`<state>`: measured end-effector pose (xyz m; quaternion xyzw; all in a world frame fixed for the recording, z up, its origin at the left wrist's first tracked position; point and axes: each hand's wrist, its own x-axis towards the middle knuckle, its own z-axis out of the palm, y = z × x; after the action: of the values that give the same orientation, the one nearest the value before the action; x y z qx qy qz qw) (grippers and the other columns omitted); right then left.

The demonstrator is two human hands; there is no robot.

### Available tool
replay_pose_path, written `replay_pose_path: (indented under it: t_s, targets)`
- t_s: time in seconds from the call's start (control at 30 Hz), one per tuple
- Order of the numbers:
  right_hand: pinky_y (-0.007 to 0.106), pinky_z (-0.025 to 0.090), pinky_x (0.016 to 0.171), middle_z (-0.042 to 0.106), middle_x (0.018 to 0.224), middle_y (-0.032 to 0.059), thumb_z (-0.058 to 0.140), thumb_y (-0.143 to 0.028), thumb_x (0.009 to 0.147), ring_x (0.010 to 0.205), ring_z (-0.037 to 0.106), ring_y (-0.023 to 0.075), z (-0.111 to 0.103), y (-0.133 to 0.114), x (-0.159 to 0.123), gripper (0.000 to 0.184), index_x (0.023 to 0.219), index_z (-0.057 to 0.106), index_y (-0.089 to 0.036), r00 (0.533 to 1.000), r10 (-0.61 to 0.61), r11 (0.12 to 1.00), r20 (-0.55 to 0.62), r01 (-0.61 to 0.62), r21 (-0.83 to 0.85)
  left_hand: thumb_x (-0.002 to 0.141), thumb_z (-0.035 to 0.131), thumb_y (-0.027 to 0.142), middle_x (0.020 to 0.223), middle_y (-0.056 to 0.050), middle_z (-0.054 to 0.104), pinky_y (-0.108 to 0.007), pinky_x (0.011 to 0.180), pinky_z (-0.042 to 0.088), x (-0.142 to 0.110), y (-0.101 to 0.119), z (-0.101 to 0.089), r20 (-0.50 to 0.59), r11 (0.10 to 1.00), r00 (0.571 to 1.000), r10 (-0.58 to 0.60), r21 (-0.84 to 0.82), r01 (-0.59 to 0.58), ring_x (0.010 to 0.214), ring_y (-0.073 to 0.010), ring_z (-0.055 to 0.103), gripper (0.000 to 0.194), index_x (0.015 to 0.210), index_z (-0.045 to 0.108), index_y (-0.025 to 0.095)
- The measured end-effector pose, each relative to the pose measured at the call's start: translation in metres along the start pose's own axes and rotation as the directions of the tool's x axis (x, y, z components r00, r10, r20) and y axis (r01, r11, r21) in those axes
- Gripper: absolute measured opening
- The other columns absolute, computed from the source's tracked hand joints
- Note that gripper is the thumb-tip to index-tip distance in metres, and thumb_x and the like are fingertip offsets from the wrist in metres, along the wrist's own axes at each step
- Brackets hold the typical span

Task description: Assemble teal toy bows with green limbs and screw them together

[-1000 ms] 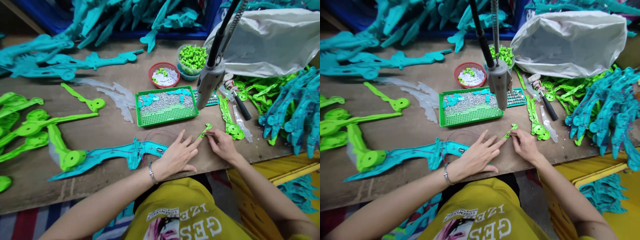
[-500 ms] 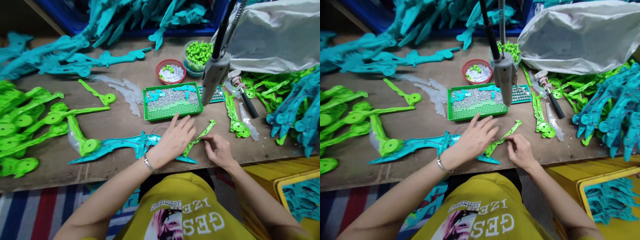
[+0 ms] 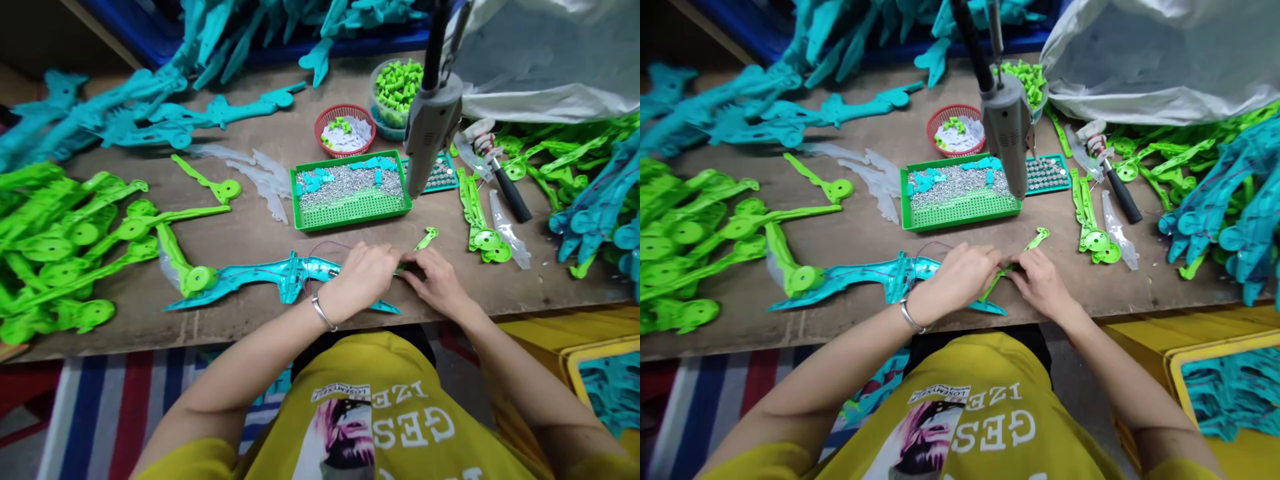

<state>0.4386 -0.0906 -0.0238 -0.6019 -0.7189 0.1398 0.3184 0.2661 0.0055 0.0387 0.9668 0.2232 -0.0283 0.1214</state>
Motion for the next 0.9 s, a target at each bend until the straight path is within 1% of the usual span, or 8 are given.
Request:
replay_pose_path:
  t_s: [0.1, 0.23, 0.33, 0.43, 0.53, 0.63, 0.77, 0.9]
  targets:
    - [0.04, 0.055, 0.082, 0.073, 0.096, 0.0098, 0.06, -0.018, 0.093, 0.091, 0.065, 0.0247, 0.0, 0.004, 0.002, 0.012, 0.104, 0.065, -0.018, 0.999, 0.0, 1.0, 0.045, 0.0, -0.003, 0.098, 0.047, 0.014, 0.09, -0.007, 0.066, -0.035, 0.07, 0.043, -0.008, 0.014, 0.013, -0.034, 0.999, 0.999, -0.029, 0.015, 0.03, 0.084, -0.0221, 0.065, 0.015, 0.097, 0.062, 0.015]
    - [0.041, 0.054, 0.086, 0.073, 0.098, 0.0097, 0.061, -0.02, 0.093, 0.095, 0.064, 0.0257, -0.002, 0.006, 0.005, 0.012, 0.103, 0.067, -0.018, 0.996, 0.026, 1.0, 0.088, -0.027, 0.01, 0.097, 0.051, 0.015, 0.088, -0.006, 0.063, -0.035, 0.069, 0.043, -0.023, 0.022, 0.029, -0.056, 0.997, 0.998, 0.003, 0.077, 0.002, 0.084, -0.0223, 0.062, 0.014, 0.089, 0.063, 0.017]
    - [0.042, 0.053, 0.088, 0.073, 0.098, 0.01, 0.062, -0.014, 0.089, 0.096, 0.063, 0.0262, -0.006, 0.003, 0.01, 0.016, 0.103, 0.069, -0.017, 0.99, 0.036, 0.999, 0.139, -0.038, 0.007, 0.098, 0.052, 0.017, 0.089, -0.005, 0.061, -0.035, 0.07, 0.044, -0.034, 0.018, 0.032, -0.06, 0.995, 0.998, -0.015, 0.101, 0.021, 0.085, -0.0223, 0.061, 0.012, 0.098, 0.064, 0.018]
    - [0.043, 0.052, 0.09, 0.072, 0.099, 0.0109, 0.059, -0.009, 0.087, 0.096, 0.063, 0.0261, -0.011, 0.0, 0.016, 0.024, 0.107, 0.071, -0.014, 0.979, 0.056, 0.998, 0.196, -0.058, 0.006, 0.097, 0.054, 0.015, 0.091, -0.005, 0.059, -0.035, 0.071, 0.045, -0.042, 0.014, 0.032, -0.019, 0.995, 1.0, -0.012, 0.099, 0.014, 0.085, -0.022, 0.059, 0.017, 0.11, 0.064, 0.017]
    - [0.042, 0.051, 0.092, 0.072, 0.098, 0.01, 0.059, -0.018, 0.092, 0.095, 0.064, 0.0246, -0.011, -0.004, 0.021, 0.02, 0.104, 0.075, -0.015, 0.969, 0.112, 0.994, 0.218, -0.113, -0.005, 0.097, 0.053, 0.014, 0.091, -0.005, 0.058, -0.034, 0.071, 0.046, -0.044, 0.012, 0.034, -0.011, 0.997, 1.0, -0.008, 0.08, 0.009, 0.084, -0.0213, 0.057, 0.019, 0.113, 0.063, 0.016]
    - [0.042, 0.05, 0.092, 0.072, 0.098, 0.0087, 0.065, -0.026, 0.092, 0.096, 0.063, 0.0246, -0.008, -0.006, 0.023, 0.016, 0.097, 0.077, -0.019, 0.959, 0.166, 0.986, 0.229, -0.161, -0.037, 0.098, 0.05, 0.015, 0.092, -0.006, 0.056, -0.032, 0.072, 0.047, -0.046, 0.01, 0.04, -0.064, 0.999, 0.998, -0.025, 0.03, 0.027, 0.084, -0.0201, 0.055, 0.017, 0.109, 0.064, 0.016]
    - [0.041, 0.049, 0.09, 0.072, 0.094, 0.0078, 0.068, -0.023, 0.088, 0.095, 0.062, 0.0243, -0.004, -0.009, 0.026, 0.011, 0.088, 0.079, -0.021, 0.943, 0.237, 0.971, 0.234, -0.228, -0.064, 0.1, 0.046, 0.016, 0.093, -0.006, 0.055, -0.029, 0.073, 0.048, -0.048, 0.005, 0.045, -0.151, 0.984, 0.98, -0.131, -0.137, 0.11, 0.082, -0.0179, 0.055, 0.019, 0.101, 0.066, 0.016]
    - [0.042, 0.048, 0.092, 0.072, 0.092, 0.0072, 0.07, -0.02, 0.084, 0.093, 0.063, 0.0239, -0.002, -0.011, 0.029, 0.007, 0.085, 0.077, -0.02, 0.932, 0.282, 0.959, 0.229, -0.269, -0.086, 0.099, 0.051, 0.021, 0.091, -0.004, 0.054, -0.027, 0.075, 0.048, -0.045, 0.0, 0.044, -0.201, 0.929, 0.948, -0.245, -0.328, 0.171, 0.081, -0.0155, 0.057, 0.017, 0.094, 0.067, 0.017]
